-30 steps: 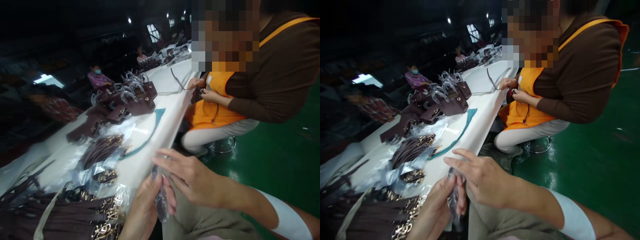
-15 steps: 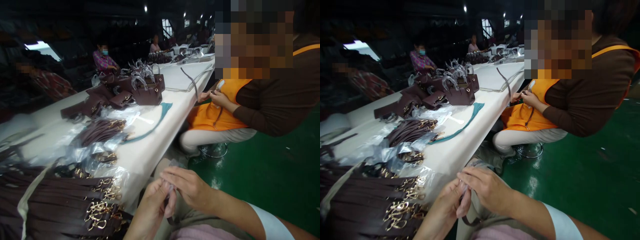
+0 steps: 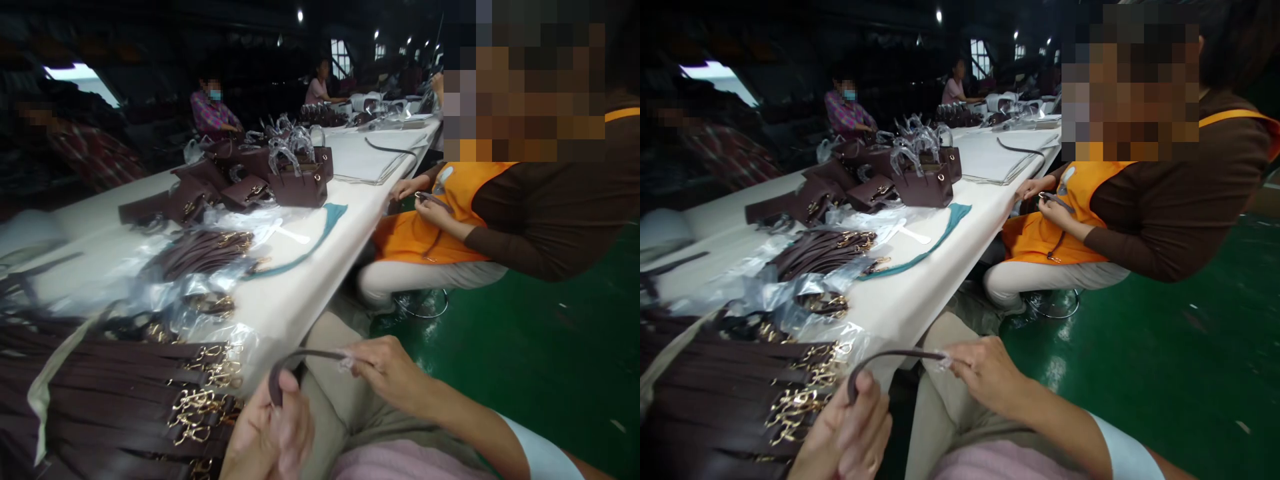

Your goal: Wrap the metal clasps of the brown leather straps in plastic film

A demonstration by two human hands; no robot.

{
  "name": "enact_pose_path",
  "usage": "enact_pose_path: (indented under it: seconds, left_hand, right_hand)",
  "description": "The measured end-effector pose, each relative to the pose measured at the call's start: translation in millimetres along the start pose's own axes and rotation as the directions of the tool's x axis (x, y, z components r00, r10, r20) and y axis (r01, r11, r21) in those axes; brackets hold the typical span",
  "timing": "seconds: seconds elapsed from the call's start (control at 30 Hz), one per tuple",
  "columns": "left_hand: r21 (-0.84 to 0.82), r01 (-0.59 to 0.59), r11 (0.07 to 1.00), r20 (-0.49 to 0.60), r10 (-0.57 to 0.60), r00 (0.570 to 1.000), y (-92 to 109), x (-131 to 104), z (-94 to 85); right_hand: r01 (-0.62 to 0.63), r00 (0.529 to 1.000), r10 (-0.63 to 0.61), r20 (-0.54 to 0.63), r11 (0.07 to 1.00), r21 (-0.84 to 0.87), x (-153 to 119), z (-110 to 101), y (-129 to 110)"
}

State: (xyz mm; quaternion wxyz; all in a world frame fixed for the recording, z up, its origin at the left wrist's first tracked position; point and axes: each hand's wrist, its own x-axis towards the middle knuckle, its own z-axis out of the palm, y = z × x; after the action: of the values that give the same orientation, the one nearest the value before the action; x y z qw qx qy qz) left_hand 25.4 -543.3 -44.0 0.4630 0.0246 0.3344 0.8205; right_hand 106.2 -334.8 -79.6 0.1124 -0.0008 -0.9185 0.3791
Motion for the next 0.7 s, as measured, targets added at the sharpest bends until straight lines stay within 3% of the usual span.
enact_pose_path:
  seconds: [0.03, 0.13, 0.2, 0.27, 0.33, 0.43, 0.5, 0.57, 0.7]
  left_hand:
    - [-0.011, -0.092, 0.996, -0.073, 0.091, 0.993, 1.7, 5.6, 4.0]
    - [0.054, -0.307, 0.950, -0.243, 0.310, 0.919, -0.7, 25.5, 9.8]
    - [0.111, -0.371, 0.922, -0.294, 0.387, 0.874, -7.1, 37.4, 8.2]
    - [0.146, -0.405, 0.902, -0.339, 0.430, 0.836, -15.2, 47.3, 4.6]
    - [0.168, -0.426, 0.889, -0.357, 0.458, 0.814, -23.7, 55.7, 1.6]
    - [0.191, -0.442, 0.876, -0.351, 0.482, 0.803, -36.7, 65.3, -0.1]
    - [0.246, -0.431, 0.868, -0.358, 0.495, 0.792, -46.4, 68.8, -1.2]
    - [0.384, -0.391, 0.836, -0.366, 0.527, 0.767, -56.8, 69.6, -4.1]
    - [0.756, -0.282, 0.591, -0.227, 0.640, 0.734, -72.1, 66.6, -12.6]
  right_hand:
    - [0.004, 1.000, -0.004, 0.024, 1.000, 0.010, -1.9, 3.7, -7.2]
    - [-0.014, 0.998, 0.008, 0.059, 0.995, 0.102, -4.6, 7.4, -24.7]
    - [-0.166, 0.981, 0.128, 0.147, 0.946, 0.280, -6.2, 8.2, -30.0]
    - [-0.370, 0.924, 0.257, 0.283, 0.786, 0.495, -9.8, 12.6, -30.8]
    - [-0.509, 0.861, 0.327, 0.391, 0.552, 0.660, -14.8, 21.0, -29.8]
    - [-0.565, 0.801, 0.419, 0.428, 0.289, 0.773, -21.5, 33.2, -30.9]
    - [-0.573, 0.771, 0.470, 0.431, 0.215, 0.791, -23.9, 36.4, -33.5]
    - [-0.567, 0.767, 0.486, 0.419, 0.205, 0.798, -25.2, 36.2, -35.8]
    - [-0.554, 0.761, 0.500, 0.414, 0.168, 0.815, -29.1, 37.0, -35.0]
